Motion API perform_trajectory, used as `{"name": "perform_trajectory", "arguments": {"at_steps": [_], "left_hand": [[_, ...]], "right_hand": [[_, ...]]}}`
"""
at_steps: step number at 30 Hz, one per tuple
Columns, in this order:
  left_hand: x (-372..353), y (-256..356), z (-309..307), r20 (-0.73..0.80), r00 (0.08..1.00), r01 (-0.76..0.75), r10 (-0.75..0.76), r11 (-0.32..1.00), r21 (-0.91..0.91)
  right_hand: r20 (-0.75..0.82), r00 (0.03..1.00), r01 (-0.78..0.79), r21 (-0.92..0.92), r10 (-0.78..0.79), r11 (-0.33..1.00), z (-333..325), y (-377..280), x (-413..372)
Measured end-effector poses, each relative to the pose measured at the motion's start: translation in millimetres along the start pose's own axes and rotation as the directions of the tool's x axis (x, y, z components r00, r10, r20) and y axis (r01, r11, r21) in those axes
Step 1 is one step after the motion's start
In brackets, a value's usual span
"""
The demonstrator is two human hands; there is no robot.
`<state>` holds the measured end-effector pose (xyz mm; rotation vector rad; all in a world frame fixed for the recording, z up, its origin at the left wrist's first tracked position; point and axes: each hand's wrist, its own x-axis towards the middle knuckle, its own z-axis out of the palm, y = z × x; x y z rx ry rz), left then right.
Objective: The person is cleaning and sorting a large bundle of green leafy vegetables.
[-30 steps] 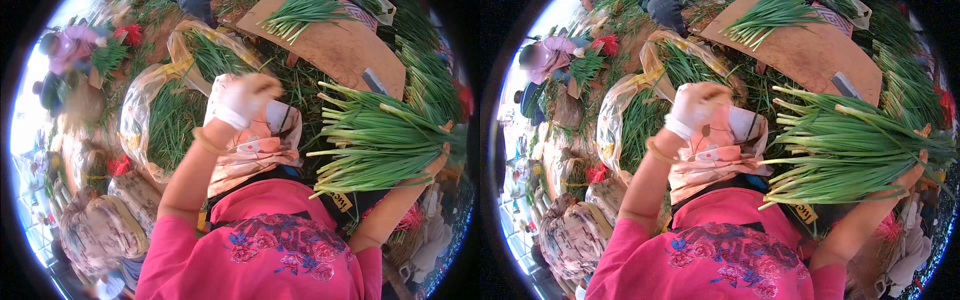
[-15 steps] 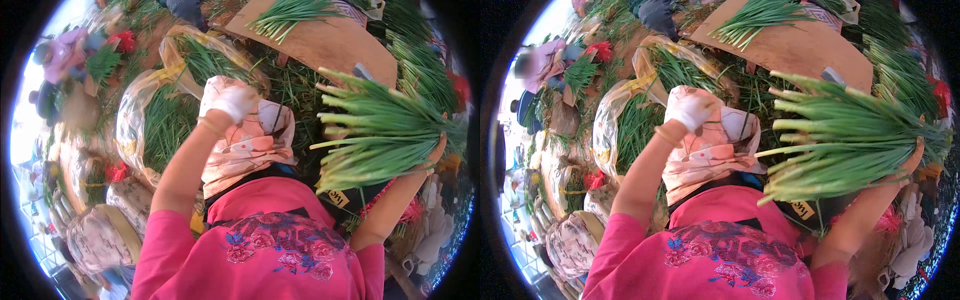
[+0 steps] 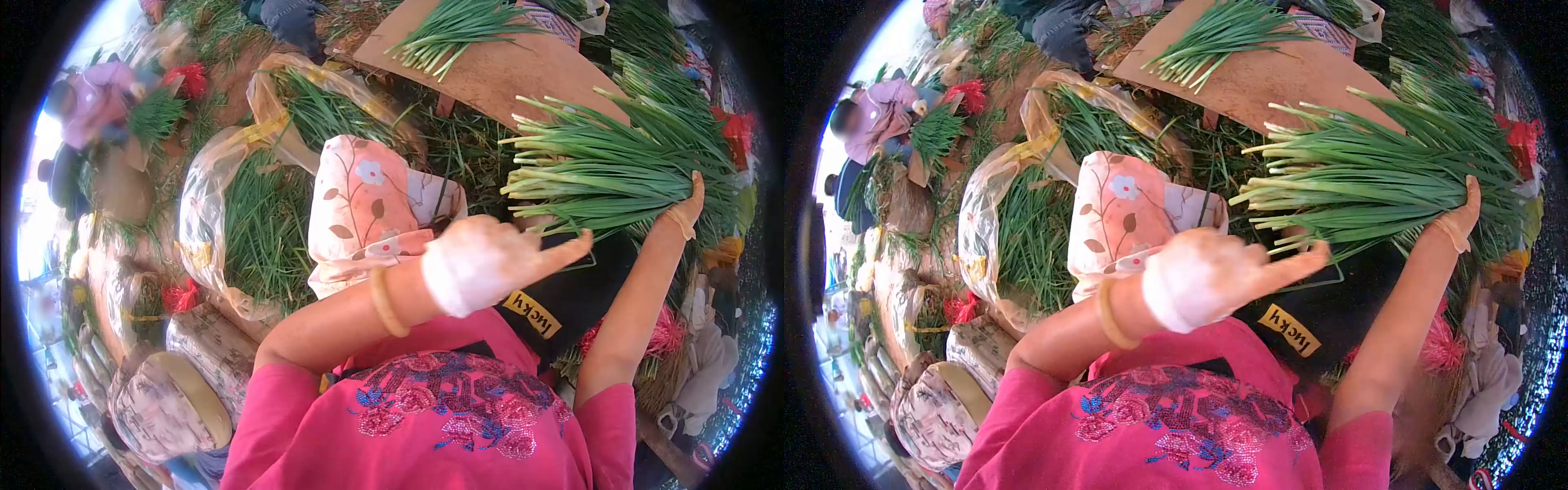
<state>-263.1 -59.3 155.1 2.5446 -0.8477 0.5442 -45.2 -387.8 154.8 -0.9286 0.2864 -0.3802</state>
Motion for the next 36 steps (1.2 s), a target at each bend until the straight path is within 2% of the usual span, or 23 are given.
{"name": "perform_trajectory", "arguments": {"at_steps": [1, 4, 7, 9, 11, 12, 13, 16, 17, 18, 19, 21, 23, 25, 27, 28, 29, 30, 32, 33, 34, 35, 36], "left_hand": [[9, 5, 8, -0.006, 1.0, -0.018, 0.019, 0.999, 0.051], [28, 10, 35, 0.134, 0.99, 0.047, -0.045, 0.999, -0.01], [21, -5, 66, 0.357, 0.934, -0.01, 0.005, 1.0, 0.01], [-11, -29, 76, 0.194, 0.978, -0.033, 0.074, 0.978, -0.208], [-49, -53, 79, 0.495, 0.868, 0.106, -0.027, 0.986, -0.131], [-54, -61, 63, 0.684, 0.71, 0.252, -0.168, 0.967, -0.024], [-55, -67, 48, 0.818, 0.492, 0.369, -0.298, 0.923, 0.114], [-74, -88, 63, 0.745, 0.497, 0.57, -0.444, 0.815, 0.105], [-72, -88, 66, 0.578, 0.69, 0.595, -0.437, 0.796, -0.108], [-68, -88, 71, 0.355, 0.821, 0.556, -0.447, 0.77, -0.314], [-61, -87, 75, 0.102, 0.878, 0.452, -0.468, 0.741, -0.496], [-32, -81, 71, 0.274, 0.795, 0.528, -0.541, 0.395, -0.752], [-6, -76, 72, 0.393, 0.786, 0.536, -0.477, 0.211, -0.817], [11, -69, 89, 0.331, 0.842, 0.35, -0.426, -0.036, -0.936], [16, -76, 116, 0.359, 0.903, 0.144, -0.236, -0.621, -0.771], [15, -72, 121, 0.27, 0.944, 0.088, -0.187, -0.647, -0.757], [15, -73, 126, 0.263, 0.958, 0.133, -0.115, -0.635, -0.761], [14, -67, 132, 0.178, 0.984, 0.07, 0.0, -0.918, -0.39], [21, -49, 129, 0.124, 0.992, 0.003, -0.036, -0.954, -0.299], [16, -36, 114, 0.29, 0.954, 0.011, -0.072, -0.962, -0.273], [19, -29, 83, 0.383, 0.914, 0.178, -0.131, -0.719, -0.671], [17, -29, 62, 0.431, 0.873, 0.356, -0.228, -0.307, -0.883], [4, -40, 54, 0.358, 0.892, 0.229, -0.274, -0.409, -0.883]], "right_hand": [[0.04, 0.999, 0.002, -0.004, -0.002, 1.0, -2, 6, 5], [0.134, 0.991, 0.008, -0.018, -0.006, 1.0, -2, 16, 9], [0.119, 0.993, -0.009, -0.025, 0.012, 1.0, 4, 16, 7], [0.029, 0.998, -0.054, -0.021, 0.054, 0.998, 9, 4, 4], [0.051, 0.999, -0.014, -0.05, 0.016, 0.999, -7, -8, 21], [0.062, 0.998, 0.007, -0.066, -0.003, 0.998, -15, -14, 30], [0.059, 0.998, 0.003, -0.068, 0.001, 0.998, -19, -19, 34], [0.104, 0.993, -0.054, -0.044, 0.058, 0.998, -36, -27, 52], [0.094, 0.992, -0.075, -0.054, 0.08, 0.996, -40, -29, 55], [0.089, 0.991, -0.096, -0.062, 0.101, 0.993, -43, -29, 59], [0.084, 0.989, -0.115, -0.067, 0.121, 0.991, -43, -28, 60], [0.017, 0.998, -0.06, -0.104, 0.062, 0.993, -20, -19, 34], [-0.014, 0.999, -0.035, -0.111, 0.034, 0.993, -2, -9, 12], [-0.018, 0.999, -0.038, -0.084, 0.036, 0.996, 5, -2, 1], [0.005, 0.999, -0.033, -0.088, 0.034, 0.996, 10, 4, -12], [0.014, 0.999, -0.031, -0.089, 0.032, 0.996, 10, 7, -16], [0.026, 0.999, -0.043, -0.087, 0.045, 0.995, 8, 9, -19], [0.039, 0.997, -0.056, -0.088, 0.059, 0.995, 6, 11, -20], [0.029, 0.996, -0.082, -0.112, 0.085, 0.99, 3, 14, -24], [0.006, 0.995, -0.096, -0.137, 0.098, 0.986, 2, 15, -27], [-0.017, 0.994, -0.112, -0.161, 0.111, 0.981, 1, 16, -29], [-0.015, 0.993, -0.119, -0.149, 0.118, 0.982, -4, 16, -28], [-0.014, 0.992, -0.126, -0.137, 0.125, 0.983, -12, 15, -23]]}}
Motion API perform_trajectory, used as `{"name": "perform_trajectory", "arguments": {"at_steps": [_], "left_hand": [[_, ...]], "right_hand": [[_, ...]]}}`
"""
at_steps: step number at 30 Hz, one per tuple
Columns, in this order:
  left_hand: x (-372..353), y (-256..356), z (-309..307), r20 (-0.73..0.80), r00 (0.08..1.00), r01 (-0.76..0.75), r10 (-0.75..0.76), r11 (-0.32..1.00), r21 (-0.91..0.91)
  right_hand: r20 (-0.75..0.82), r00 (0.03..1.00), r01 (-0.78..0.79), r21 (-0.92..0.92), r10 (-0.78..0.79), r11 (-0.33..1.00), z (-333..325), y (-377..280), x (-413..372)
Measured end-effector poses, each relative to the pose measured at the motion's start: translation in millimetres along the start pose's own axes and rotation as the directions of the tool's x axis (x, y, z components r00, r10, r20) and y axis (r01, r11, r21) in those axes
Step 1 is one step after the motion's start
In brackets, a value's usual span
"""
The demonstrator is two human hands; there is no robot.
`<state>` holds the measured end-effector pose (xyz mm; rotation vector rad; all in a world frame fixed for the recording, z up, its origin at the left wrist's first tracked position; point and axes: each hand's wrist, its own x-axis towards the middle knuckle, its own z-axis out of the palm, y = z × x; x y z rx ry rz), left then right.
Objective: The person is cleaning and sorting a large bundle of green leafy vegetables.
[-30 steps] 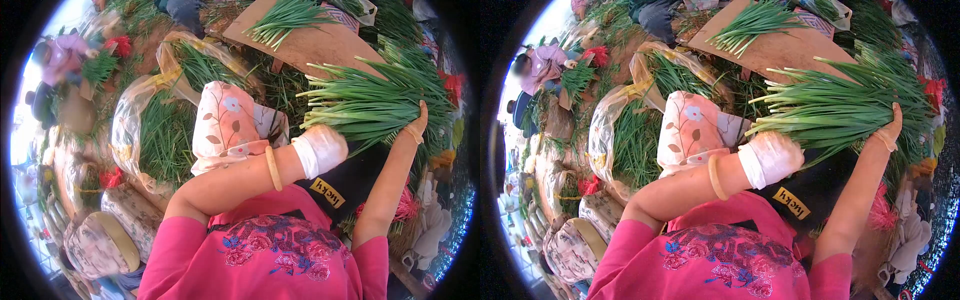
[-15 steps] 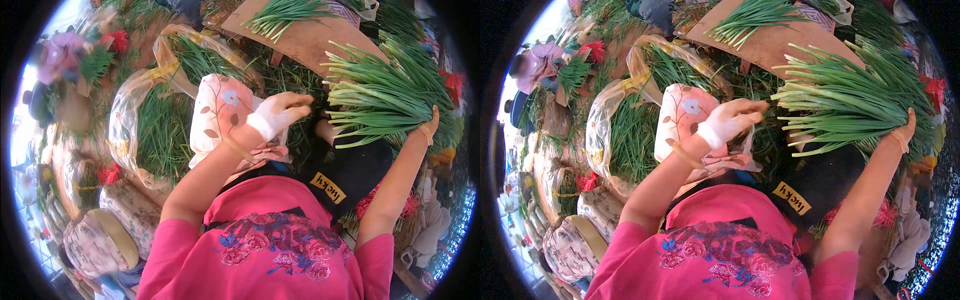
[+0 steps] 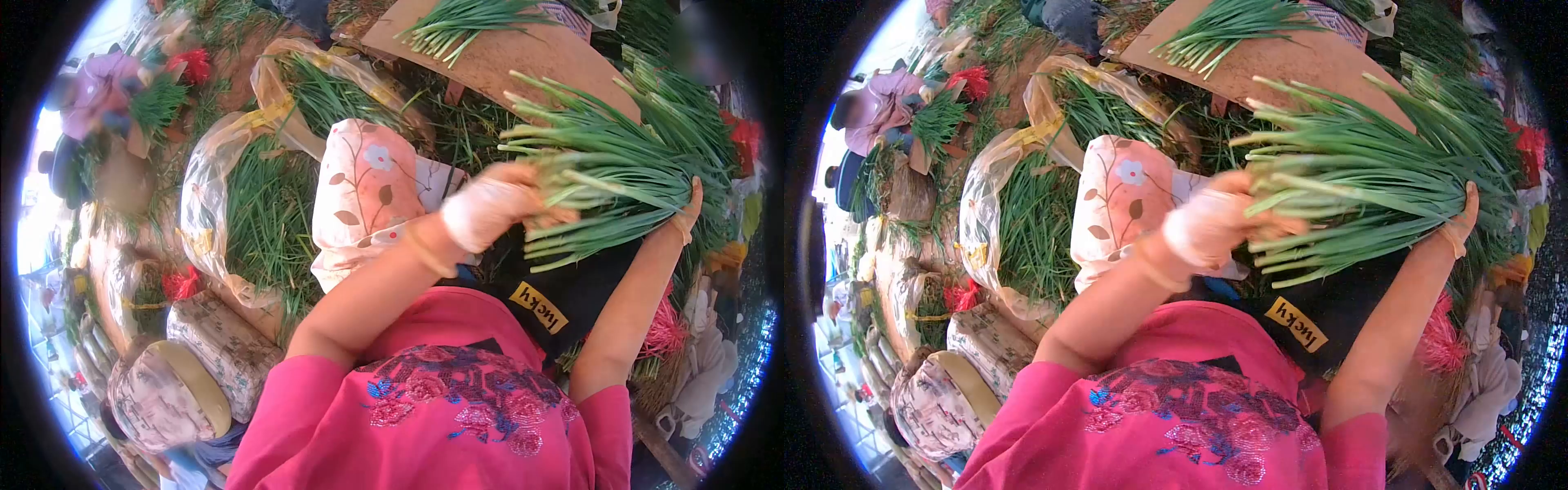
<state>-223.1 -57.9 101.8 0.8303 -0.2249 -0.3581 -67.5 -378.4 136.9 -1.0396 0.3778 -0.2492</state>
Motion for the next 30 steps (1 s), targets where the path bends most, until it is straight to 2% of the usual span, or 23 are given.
{"name": "perform_trajectory", "arguments": {"at_steps": [2, 5, 6, 7, 8, 10, 11, 12, 15, 16, 17, 19, 20, 23, 24, 25, 26, 27, 28, 29, 30], "left_hand": [[-24, 19, -29, -0.002, 0.988, -0.153, 0.157, 0.959, -0.238], [-57, 42, -73, 0.004, 0.931, -0.309, 0.366, 0.792, -0.527], [-65, 39, -88, 0.139, 0.973, -0.192, 0.186, 0.981, 0.028], [-73, 30, -105, 0.146, 0.989, -0.056, -0.037, 0.809, 0.586], [-75, 28, -110, 0.027, 0.974, 0.052, -0.225, 0.337, 0.94], [-72, 17, -105, -0.002, 0.998, 0.005, 0.061, -0.047, 0.999], [-68, 14, -99, 0.022, 0.979, 0.028, 0.204, -0.241, 0.97], [-60, 16, -93, -0.19, 0.971, 0.142, 0.148, 0.288, 0.947], [-39, 40, -58, -0.519, 0.855, 0.36, 0.018, 0.7, 0.617], [-35, 41, -49, -0.393, 0.851, 0.06, 0.348, 0.678, 0.732], [-30, 50, -47, -0.296, 0.812, -0.032, 0.503, 0.544, 0.838], [-17, 68, -49, -0.036, 0.676, -0.168, 0.736, 0.201, 0.965], [-15, 71, -53, -0.195, 0.707, -0.032, 0.679, 0.306, 0.951], [-3, 90, -77, -0.43, 0.783, 0.089, 0.449, 0.603, 0.792], [2, 96, -93, -0.204, 0.808, 0.062, 0.552, 0.265, 0.962], [9, 97, -95, -0.109, 0.786, 0.03, 0.609, 0.138, 0.99], [19, 97, -95, -0.008, 0.759, 0.003, 0.651, 0.01, 1.0], [29, 98, -94, 0.094, 0.728, -0.018, 0.679, -0.119, 0.993], [38, 102, -85, 0.086, 0.797, -0.038, 0.597, -0.092, 0.995], [52, 98, -88, 0.13, 0.818, -0.158, 0.56, 0.002, 0.987], [67, 89, -86, 0.086, 0.854, -0.167, 0.513, 0.113, 0.979]], "right_hand": [[-0.028, 1.0, -0.004, 0.019, 0.005, 1.0, -21, -2, 17], [-0.028, 0.997, -0.073, 0.059, 0.075, 0.996, -50, -17, 34], [-0.06, 0.997, 0.05, 0.035, -0.048, 0.998, -38, -16, 25], [-0.056, 0.998, 0.039, 0.039, -0.037, 0.998, -38, -18, 27], [-0.051, 0.998, 0.029, 0.045, -0.027, 0.999, -39, -21, 30], [-0.06, 0.998, 0.031, 0.051, -0.028, 0.998, -31, -24, 24], [-0.073, 0.997, 0.04, 0.052, -0.036, 0.998, -15, -24, 9], [-0.088, 0.995, 0.052, 0.056, -0.047, 0.997, -7, -24, 0], [0.125, 0.991, 0.04, -0.033, -0.036, 0.999, -22, -31, 7], [0.206, 0.978, 0.023, 0.01, -0.025, 1.0, -24, -34, 10], [0.286, 0.958, 0.001, 0.052, -0.016, 0.999, -25, -36, 12], [0.445, 0.895, -0.055, 0.132, -0.009, 0.99, -25, -40, 17], [0.522, 0.853, -0.089, 0.17, -0.013, 0.981, -14, -41, 9], [0.629, 0.776, -0.104, 0.21, -0.053, 0.972, 12, -42, -26], [0.672, 0.736, -0.082, 0.198, -0.074, 0.977, 14, -43, -25], [0.713, 0.694, -0.055, 0.188, -0.098, 0.981, 16, -44, -24], [0.648, 0.753, 0.019, 0.149, -0.112, 0.989, 28, -41, -41], [0.63, 0.771, 0.009, 0.135, -0.093, 0.991, 35, -37, -49], [0.611, 0.788, -0.003, 0.122, -0.072, 0.993, 39, -33, -54], [0.593, 0.804, -0.016, 0.109, -0.052, 0.994, 45, -28, -56], [0.647, 0.762, -0.161, 0.213, -0.016, 0.964, 49, -19, -54]]}}
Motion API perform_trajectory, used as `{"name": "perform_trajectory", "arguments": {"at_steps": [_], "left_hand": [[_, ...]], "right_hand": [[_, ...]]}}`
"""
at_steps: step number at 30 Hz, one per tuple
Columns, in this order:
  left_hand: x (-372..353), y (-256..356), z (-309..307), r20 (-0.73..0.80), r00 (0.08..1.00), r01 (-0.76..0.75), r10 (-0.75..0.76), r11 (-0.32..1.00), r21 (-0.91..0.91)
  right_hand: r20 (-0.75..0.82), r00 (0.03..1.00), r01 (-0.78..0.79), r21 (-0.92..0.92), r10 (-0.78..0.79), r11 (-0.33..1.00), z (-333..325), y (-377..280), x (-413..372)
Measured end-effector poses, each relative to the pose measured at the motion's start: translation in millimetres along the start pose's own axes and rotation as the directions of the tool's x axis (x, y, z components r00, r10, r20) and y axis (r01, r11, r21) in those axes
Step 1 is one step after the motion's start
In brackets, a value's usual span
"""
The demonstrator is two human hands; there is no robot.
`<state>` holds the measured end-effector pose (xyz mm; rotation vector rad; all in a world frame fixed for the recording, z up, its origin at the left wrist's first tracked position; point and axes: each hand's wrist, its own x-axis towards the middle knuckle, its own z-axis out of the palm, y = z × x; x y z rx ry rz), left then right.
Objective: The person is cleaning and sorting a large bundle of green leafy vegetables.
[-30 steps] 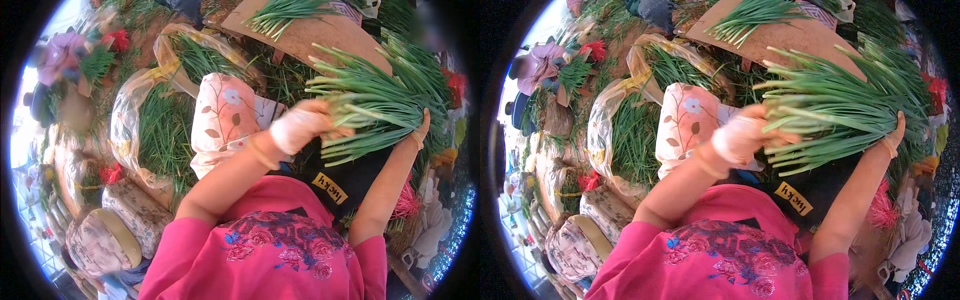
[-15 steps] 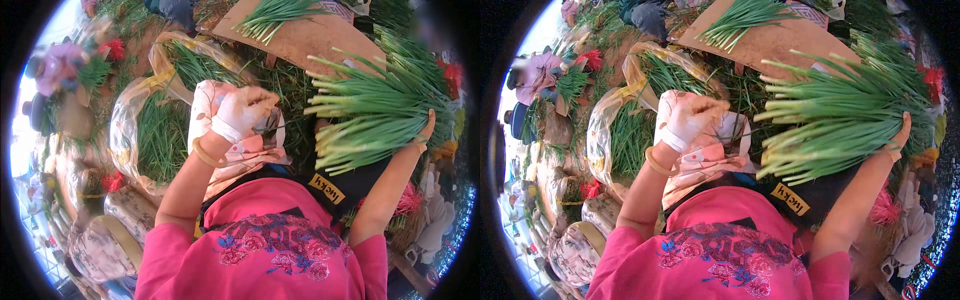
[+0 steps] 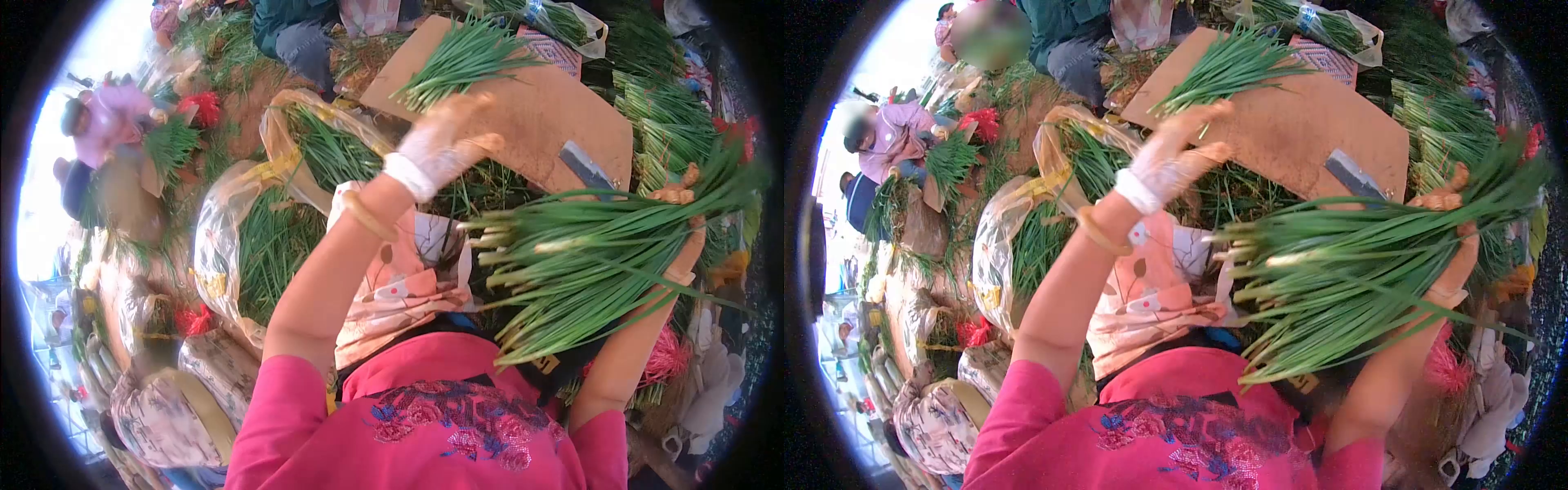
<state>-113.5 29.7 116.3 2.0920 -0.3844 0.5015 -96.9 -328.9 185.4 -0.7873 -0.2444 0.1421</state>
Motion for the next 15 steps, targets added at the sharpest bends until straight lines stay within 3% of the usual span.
{"name": "perform_trajectory", "arguments": {"at_steps": [3, 4, 5, 6, 7, 9, 11, 13, 14, 15], "left_hand": [[14, -15, 51, 0.298, 0.947, 0.23, -0.123, 0.904, -0.361], [18, -9, 56, 0.522, 0.828, 0.45, -0.205, 0.799, -0.4], [20, -1, 61, 0.721, 0.651, 0.652, -0.237, 0.661, -0.371], [16, -4, 75, 0.82, 0.572, 0.782, -0.019, 0.314, -0.538], [19, 28, 68, 0.775, 0.624, 0.781, 0.099, -0.072, -0.62], [25, 18, 61, 0.774, 0.629, 0.772, 0.069, 0.056, -0.633], [40, -2, 74, 0.781, 0.625, 0.781, -0.01, 0.022, -0.625], [62, -9, 67, 0.791, 0.605, 0.793, -0.092, -0.011, -0.609], [72, -25, 74, 0.756, 0.648, 0.761, -0.096, 0.024, -0.649], [83, -39, 79, 0.715, 0.688, 0.726, -0.125, 0.146, -0.672]], "right_hand": [[-0.026, 0.991, -0.132, 0.054, 0.134, 0.99, 10, 21, 13], [-0.04, 0.986, -0.163, 0.044, 0.164, 0.986, 16, 29, 22], [-0.064, 0.984, -0.164, 0.004, 0.164, 0.986, 16, 34, 33], [-0.09, 0.983, -0.166, -0.034, 0.163, 0.986, 13, 41, 46], [-0.116, 0.98, -0.168, -0.069, 0.159, 0.983, 8, 47, 61], [-0.029, 0.986, -0.167, -0.17, 0.164, 0.971, -1, 57, 99], [-0.031, 0.986, -0.165, -0.241, 0.162, 0.956, -16, 68, 141], [-0.11, 0.982, -0.179, -0.271, 0.155, 0.946, -32, 82, 185], [-0.182, 0.968, -0.215, -0.23, 0.176, 0.949, -31, 87, 206], [-0.253, 0.946, -0.253, -0.184, 0.203, 0.95, -30, 94, 226]]}}
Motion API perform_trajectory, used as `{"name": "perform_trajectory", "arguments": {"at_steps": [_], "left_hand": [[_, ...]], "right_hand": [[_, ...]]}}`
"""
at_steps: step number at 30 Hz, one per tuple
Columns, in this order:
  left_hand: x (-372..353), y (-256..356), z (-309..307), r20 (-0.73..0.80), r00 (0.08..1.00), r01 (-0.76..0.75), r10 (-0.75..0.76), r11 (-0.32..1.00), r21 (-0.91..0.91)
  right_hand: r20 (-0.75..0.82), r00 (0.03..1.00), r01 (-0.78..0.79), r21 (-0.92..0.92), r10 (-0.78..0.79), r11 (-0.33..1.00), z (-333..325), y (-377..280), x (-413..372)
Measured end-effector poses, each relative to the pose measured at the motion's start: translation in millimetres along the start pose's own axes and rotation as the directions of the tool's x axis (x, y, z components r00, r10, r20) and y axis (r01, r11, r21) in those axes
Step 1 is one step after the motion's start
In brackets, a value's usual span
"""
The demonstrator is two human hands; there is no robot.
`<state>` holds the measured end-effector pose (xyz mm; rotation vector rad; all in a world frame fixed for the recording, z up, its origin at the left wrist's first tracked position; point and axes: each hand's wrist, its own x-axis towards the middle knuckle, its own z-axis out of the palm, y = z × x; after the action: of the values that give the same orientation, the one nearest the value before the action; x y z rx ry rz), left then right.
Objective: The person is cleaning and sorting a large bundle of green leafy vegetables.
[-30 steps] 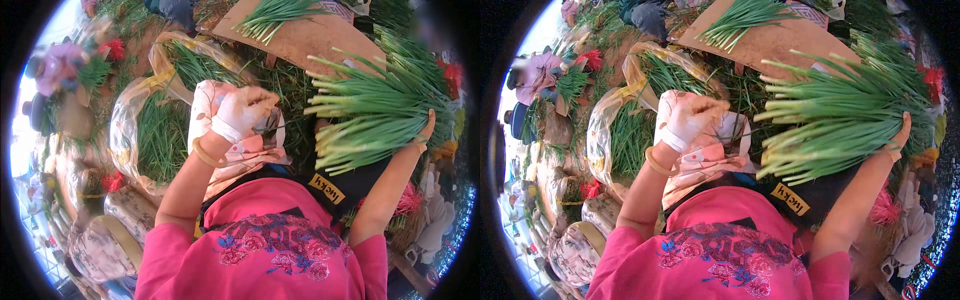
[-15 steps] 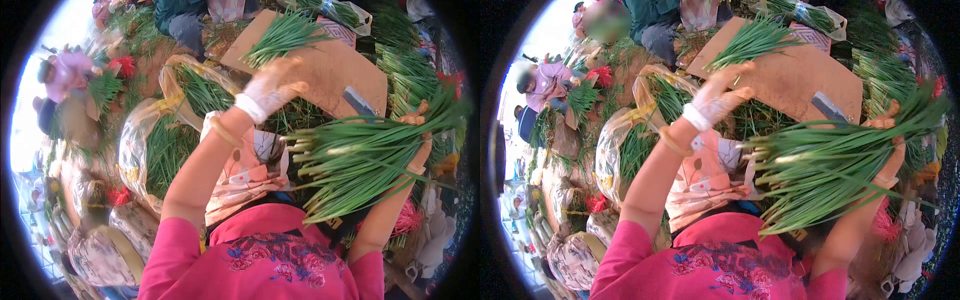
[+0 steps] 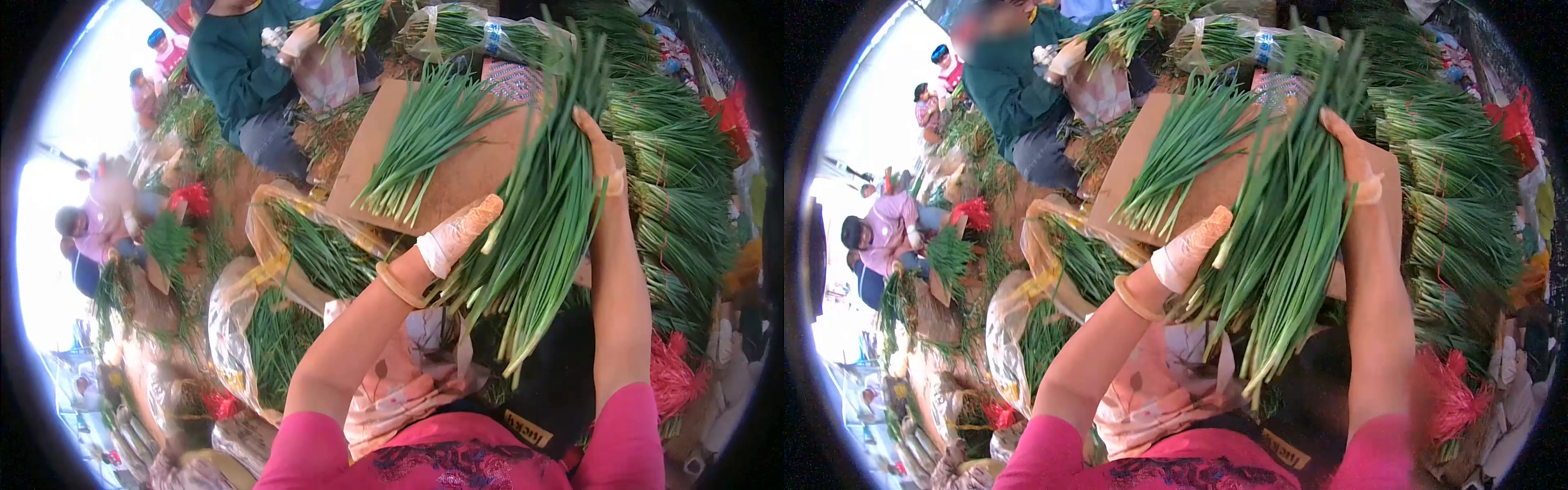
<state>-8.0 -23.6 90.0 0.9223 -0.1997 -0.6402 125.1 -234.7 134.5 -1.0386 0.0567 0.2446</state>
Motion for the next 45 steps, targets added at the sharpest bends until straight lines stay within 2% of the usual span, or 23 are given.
{"name": "perform_trajectory", "arguments": {"at_steps": [3, 5, 6, 7, 8, 10, 12, 14, 15, 19, 22, 24, 25, 26, 28, 30, 31, 32, 34, 37, 38, 41, 45], "left_hand": [[40, -8, -44, -0.138, 0.963, -0.189, 0.231, 0.946, 0.265], [56, -20, -80, -0.425, 0.903, 0.121, 0.059, 0.916, 0.383], [63, -28, -98, -0.498, 0.86, 0.212, 0.11, 0.811, 0.546], [71, -37, -117, -0.565, 0.809, 0.329, 0.16, 0.673, 0.662], [72, -30, -119, -0.518, 0.85, 0.295, 0.095, 0.729, 0.618], [63, -15, -130, -0.406, 0.914, 0.245, -0.023, 0.828, 0.504], [59, -2, -135, -0.431, 0.902, 0.34, 0.018, 0.586, 0.736], [52, 25, -126, -0.417, 0.908, 0.379, 0.025, 0.373, 0.847], [50, 26, -129, -0.527, 0.844, 0.474, 0.095, 0.327, 0.818], [65, 32, -109, -0.62, 0.747, 0.594, 0.241, 0.176, 0.785], [78, 33, -82, -0.697, 0.699, 0.693, 0.16, 0.087, 0.716], [86, 22, -89, -0.71, 0.7, 0.704, 0.076, 0.098, 0.704], [86, 12, -101, -0.69, 0.701, 0.689, 0.18, 0.082, 0.72], [82, 21, -96, -0.724, 0.683, 0.724, 0.095, 0.044, 0.689], [61, 33, -102, -0.645, 0.764, 0.609, 0.03, 0.299, 0.735], [41, 43, -102, -0.631, 0.775, 0.617, -0.032, 0.252, 0.745], [35, 49, -106, -0.607, 0.795, 0.605, 0.004, -0.089, 0.791], [32, 46, -106, -0.553, 0.829, 0.56, 0.091, -0.173, 0.811], [20, 39, -100, -0.409, 0.878, 0.474, 0.248, -0.337, 0.813], [41, 11, -61, -0.156, 0.883, 0.255, 0.443, -0.173, 0.951], [55, -9, -61, -0.163, 0.88, 0.196, 0.445, -0.028, 0.98], [64, -26, -38, -0.317, 0.884, 0.342, 0.343, -0.014, 0.939], [69, -35, -73, -0.343, 0.865, 0.344, 0.366, 0.065, 0.937]], "right_hand": [[-0.119, 0.979, -0.165, 0.028, 0.167, 0.986, -10, 13, 49], [-0.204, 0.921, -0.353, -0.085, 0.33, 0.932, -44, 40, 90], [-0.261, 0.93, -0.308, -0.168, 0.259, 0.937, -85, 71, 117], [-0.28, 0.954, -0.231, -0.455, 0.108, 0.86, -108, 89, 124], [-0.251, 0.967, -0.154, -0.702, -0.04, 0.695, -114, 96, 121], [-0.158, 0.983, -0.17, -0.578, 0.095, 0.798, -121, 87, 110], [-0.146, 0.979, -0.201, -0.594, 0.141, 0.779, -106, 62, 89], [-0.034, 0.995, -0.065, -0.929, 0.091, 0.364, -128, 36, 82], [-0.114, 0.985, -0.134, -0.978, 0.13, 0.16, -154, 24, 89], [-0.12, 0.99, -0.134, -0.955, -0.071, -0.263, -138, -20, 46], [0.061, 0.998, 0.06, -0.988, 0.003, -0.142, -134, -18, 9], [-0.138, 0.957, -0.181, -0.971, 0.254, 0.156, -87, -5, -37], [-0.123, 0.931, -0.153, -0.986, 0.343, 0.061, -61, -3, -58], [-0.117, 0.896, -0.116, -0.993, 0.428, -0.029, -43, 1, -75], [0.144, 0.9, 0.246, -0.947, 0.411, -0.207, -34, 21, -95], [0.203, 0.896, 0.311, -0.922, 0.395, -0.232, -33, 45, -105], [0.227, 0.872, 0.336, -0.922, 0.434, -0.193, -29, 50, -105], [0.25, 0.845, 0.358, -0.921, 0.472, -0.152, -25, 54, -105], [0.03, 0.836, 0.175, -0.961, 0.547, -0.216, -18, 71, -98], [0.18, 0.871, 0.206, -0.979, 0.456, -0.007, -16, 98, -96], [0.232, 0.879, 0.247, -0.969, 0.417, 0.02, -12, 102, -95], [0.344, 0.853, 0.317, -0.939, 0.392, 0.134, -16, 98, -80], [0.086, 0.958, 0.1, -0.994, 0.274, -0.037, -36, 82, -66]]}}
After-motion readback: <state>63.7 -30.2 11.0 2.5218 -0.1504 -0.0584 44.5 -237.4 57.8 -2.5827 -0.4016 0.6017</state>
